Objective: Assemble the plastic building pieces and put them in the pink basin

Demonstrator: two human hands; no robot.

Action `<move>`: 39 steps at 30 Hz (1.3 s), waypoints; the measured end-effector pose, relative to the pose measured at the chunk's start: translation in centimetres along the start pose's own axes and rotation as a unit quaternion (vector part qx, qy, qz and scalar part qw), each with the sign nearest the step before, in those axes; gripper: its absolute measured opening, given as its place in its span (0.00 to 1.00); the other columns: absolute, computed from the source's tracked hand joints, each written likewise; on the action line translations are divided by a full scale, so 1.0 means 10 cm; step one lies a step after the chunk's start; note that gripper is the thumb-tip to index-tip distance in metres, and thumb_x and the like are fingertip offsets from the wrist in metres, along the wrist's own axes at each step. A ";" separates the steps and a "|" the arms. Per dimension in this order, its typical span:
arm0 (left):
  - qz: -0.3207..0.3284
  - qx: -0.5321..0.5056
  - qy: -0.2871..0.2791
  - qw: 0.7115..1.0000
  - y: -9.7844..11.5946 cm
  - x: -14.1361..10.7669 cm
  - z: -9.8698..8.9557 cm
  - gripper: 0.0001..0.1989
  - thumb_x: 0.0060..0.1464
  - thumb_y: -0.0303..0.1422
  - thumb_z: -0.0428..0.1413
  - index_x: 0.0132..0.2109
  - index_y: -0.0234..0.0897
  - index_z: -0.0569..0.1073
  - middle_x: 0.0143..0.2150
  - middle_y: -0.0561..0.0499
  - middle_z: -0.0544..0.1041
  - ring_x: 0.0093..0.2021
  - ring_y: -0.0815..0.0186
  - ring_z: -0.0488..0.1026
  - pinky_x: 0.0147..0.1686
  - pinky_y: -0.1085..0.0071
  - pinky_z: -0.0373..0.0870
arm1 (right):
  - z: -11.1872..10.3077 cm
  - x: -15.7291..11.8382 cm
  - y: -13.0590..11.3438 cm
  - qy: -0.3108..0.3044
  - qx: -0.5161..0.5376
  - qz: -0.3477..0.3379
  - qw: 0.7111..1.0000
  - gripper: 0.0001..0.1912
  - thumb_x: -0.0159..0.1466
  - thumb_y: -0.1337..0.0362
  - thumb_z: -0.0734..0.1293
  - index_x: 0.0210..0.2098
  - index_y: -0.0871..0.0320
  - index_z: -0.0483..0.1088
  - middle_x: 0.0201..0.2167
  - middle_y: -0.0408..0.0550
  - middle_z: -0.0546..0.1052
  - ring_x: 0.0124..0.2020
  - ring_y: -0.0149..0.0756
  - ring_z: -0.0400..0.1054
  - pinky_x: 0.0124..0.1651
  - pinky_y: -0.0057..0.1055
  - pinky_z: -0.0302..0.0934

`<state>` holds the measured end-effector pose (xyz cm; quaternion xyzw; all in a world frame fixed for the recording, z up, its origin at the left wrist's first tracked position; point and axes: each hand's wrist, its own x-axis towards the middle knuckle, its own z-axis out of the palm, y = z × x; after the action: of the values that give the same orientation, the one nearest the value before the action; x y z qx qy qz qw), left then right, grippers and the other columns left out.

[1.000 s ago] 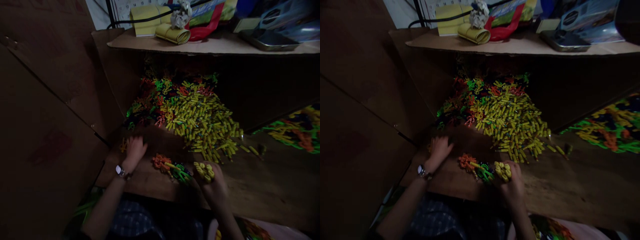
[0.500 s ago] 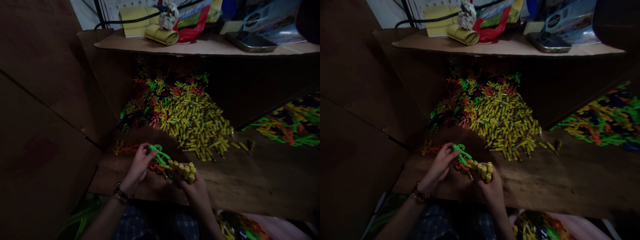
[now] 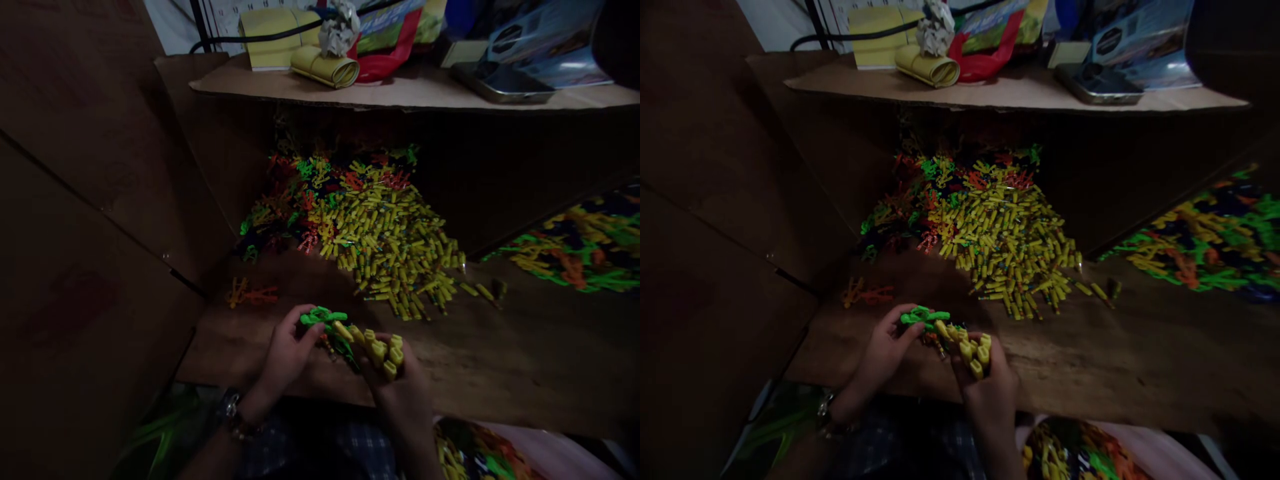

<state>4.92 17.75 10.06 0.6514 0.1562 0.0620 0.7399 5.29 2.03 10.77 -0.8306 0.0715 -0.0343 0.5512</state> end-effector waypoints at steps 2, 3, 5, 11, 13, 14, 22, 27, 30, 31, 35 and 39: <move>0.006 0.038 -0.010 0.999 0.01 0.00 -0.03 0.13 0.46 0.33 0.60 0.41 0.37 0.73 0.38 0.49 0.77 0.40 0.63 0.73 0.41 0.72 0.68 | -0.02 -0.02 -0.03 -0.005 -0.035 -0.005 0.999 0.20 0.49 0.47 0.68 0.33 0.55 0.68 0.25 0.45 0.76 0.25 0.38 0.69 0.28 0.29 0.62; 0.005 0.041 -0.023 0.999 0.01 0.00 -0.06 0.12 0.46 0.33 0.61 0.40 0.37 0.74 0.38 0.49 0.77 0.39 0.63 0.72 0.40 0.72 0.68 | -0.04 -0.02 -0.03 -0.008 -0.043 -0.006 0.999 0.19 0.49 0.47 0.68 0.33 0.55 0.68 0.25 0.45 0.76 0.25 0.38 0.69 0.28 0.29 0.62; -0.018 0.014 -0.066 0.998 -0.02 0.04 -0.10 0.13 0.44 0.33 0.62 0.39 0.36 0.74 0.36 0.49 0.77 0.38 0.63 0.72 0.39 0.72 0.68 | -0.06 0.02 -0.01 -0.018 -0.030 -0.005 0.999 0.18 0.49 0.49 0.69 0.32 0.55 0.68 0.24 0.45 0.76 0.25 0.37 0.69 0.28 0.28 0.62; -0.010 0.058 -0.145 0.988 -0.12 0.23 -0.25 0.23 0.48 0.35 0.58 0.52 0.36 0.67 0.50 0.42 0.73 0.46 0.60 0.71 0.44 0.66 0.68 | -0.09 0.32 0.23 -0.101 0.045 0.061 0.992 0.20 0.40 0.54 0.73 0.29 0.58 0.69 0.24 0.47 0.77 0.26 0.40 0.70 0.28 0.31 0.65; 0.081 0.226 -0.076 0.968 -0.10 0.32 -0.40 0.25 0.50 0.34 0.56 0.56 0.37 0.64 0.57 0.41 0.67 0.53 0.56 0.66 0.51 0.61 0.64 | -0.13 0.37 0.31 -0.066 0.028 0.064 0.995 0.20 0.39 0.55 0.72 0.30 0.57 0.69 0.25 0.47 0.77 0.27 0.41 0.71 0.30 0.32 0.65; 0.120 0.328 -0.028 0.936 -0.09 0.37 -0.51 0.24 0.51 0.32 0.56 0.56 0.37 0.65 0.57 0.40 0.66 0.56 0.53 0.62 0.54 0.58 0.60 | -0.15 0.39 0.34 -0.045 0.016 0.062 0.997 0.20 0.40 0.54 0.72 0.31 0.57 0.70 0.25 0.47 0.78 0.27 0.41 0.71 0.30 0.32 0.65; 0.141 0.583 -0.012 0.800 -0.24 0.59 -1.01 0.09 0.53 0.25 0.48 0.38 0.35 0.73 0.39 0.44 0.75 0.44 0.57 0.71 0.50 0.56 0.63 | -0.18 0.31 0.20 -0.023 0.035 0.081 0.996 0.25 0.39 0.51 0.73 0.33 0.59 0.69 0.26 0.47 0.77 0.28 0.41 0.71 0.29 0.31 0.65; 0.090 0.316 0.004 0.944 -0.19 0.33 -0.57 0.15 0.57 0.36 0.49 0.50 0.36 0.69 0.37 0.48 0.77 0.33 0.64 0.74 0.32 0.71 0.72 | 0.03 0.16 0.07 -0.098 0.113 0.039 0.988 0.24 0.46 0.52 0.72 0.38 0.58 0.68 0.28 0.47 0.77 0.29 0.39 0.71 0.31 0.30 0.66; 0.007 0.195 -0.071 0.978 -0.05 0.16 -0.35 0.17 0.54 0.38 0.53 0.49 0.36 0.70 0.36 0.50 0.78 0.29 0.66 0.73 0.26 0.74 0.70 | 0.12 0.10 0.02 -0.088 0.111 -0.001 0.990 0.19 0.51 0.53 0.70 0.38 0.58 0.68 0.32 0.48 0.76 0.32 0.39 0.71 0.35 0.31 0.65; 0.006 0.182 -0.084 0.980 -0.01 0.12 -0.30 0.16 0.53 0.37 0.53 0.48 0.36 0.70 0.39 0.49 0.78 0.33 0.66 0.74 0.30 0.74 0.71 | 0.14 0.09 0.01 -0.082 0.095 -0.016 0.992 0.18 0.52 0.54 0.69 0.38 0.57 0.68 0.33 0.48 0.76 0.32 0.38 0.71 0.36 0.31 0.64; 0.040 0.192 -0.099 0.976 0.08 0.06 -0.26 0.15 0.52 0.34 0.55 0.48 0.36 0.72 0.45 0.49 0.77 0.44 0.64 0.73 0.44 0.73 0.69 | 0.15 0.08 -0.02 -0.068 0.008 -0.080 0.994 0.14 0.54 0.55 0.67 0.37 0.55 0.69 0.32 0.46 0.76 0.31 0.36 0.70 0.35 0.29 0.62; 0.056 0.226 -0.109 0.966 0.07 0.04 -0.27 0.16 0.53 0.34 0.55 0.50 0.39 0.72 0.46 0.50 0.77 0.44 0.64 0.73 0.45 0.73 0.68 | 0.12 0.03 -0.05 -0.052 -0.043 -0.119 0.991 0.13 0.56 0.55 0.65 0.37 0.55 0.70 0.32 0.46 0.76 0.31 0.37 0.70 0.35 0.29 0.62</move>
<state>4.55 20.50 10.38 0.8121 0.0480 -0.0049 0.5815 5.80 3.33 10.77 -0.8567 -0.0551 -0.0534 0.5101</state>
